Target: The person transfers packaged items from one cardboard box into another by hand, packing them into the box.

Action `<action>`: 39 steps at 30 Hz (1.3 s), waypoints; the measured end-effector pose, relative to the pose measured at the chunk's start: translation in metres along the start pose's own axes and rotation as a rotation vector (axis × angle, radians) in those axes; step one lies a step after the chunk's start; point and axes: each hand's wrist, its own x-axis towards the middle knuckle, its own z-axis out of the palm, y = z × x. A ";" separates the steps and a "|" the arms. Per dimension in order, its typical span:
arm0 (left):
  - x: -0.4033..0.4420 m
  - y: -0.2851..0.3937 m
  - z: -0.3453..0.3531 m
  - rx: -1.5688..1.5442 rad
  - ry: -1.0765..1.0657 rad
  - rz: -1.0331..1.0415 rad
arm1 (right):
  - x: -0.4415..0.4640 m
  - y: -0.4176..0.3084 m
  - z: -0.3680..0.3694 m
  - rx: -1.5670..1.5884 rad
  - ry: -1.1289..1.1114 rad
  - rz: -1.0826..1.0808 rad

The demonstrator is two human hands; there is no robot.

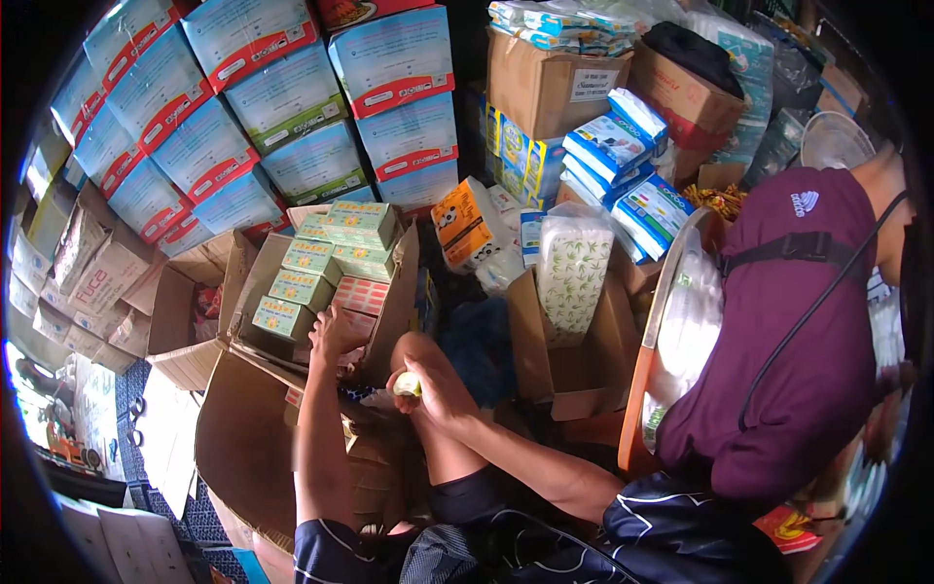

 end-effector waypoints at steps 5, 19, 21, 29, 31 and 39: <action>0.007 -0.004 0.014 0.050 0.020 -0.013 | 0.007 0.007 -0.007 0.020 -0.024 -0.001; -0.071 -0.066 -0.114 0.121 0.388 0.345 | 0.013 0.003 -0.013 0.128 0.101 0.052; -0.126 -0.069 -0.163 0.078 0.319 0.245 | 0.010 0.003 -0.012 0.031 0.095 0.033; -0.175 -0.163 -0.146 0.036 0.099 0.103 | 0.005 -0.005 -0.002 0.043 0.071 0.005; -0.168 -0.189 -0.112 0.145 0.002 0.031 | 0.004 -0.007 -0.004 0.022 0.068 0.041; -0.134 -0.230 0.017 0.015 -0.070 -0.172 | 0.003 -0.009 0.000 0.050 0.062 0.044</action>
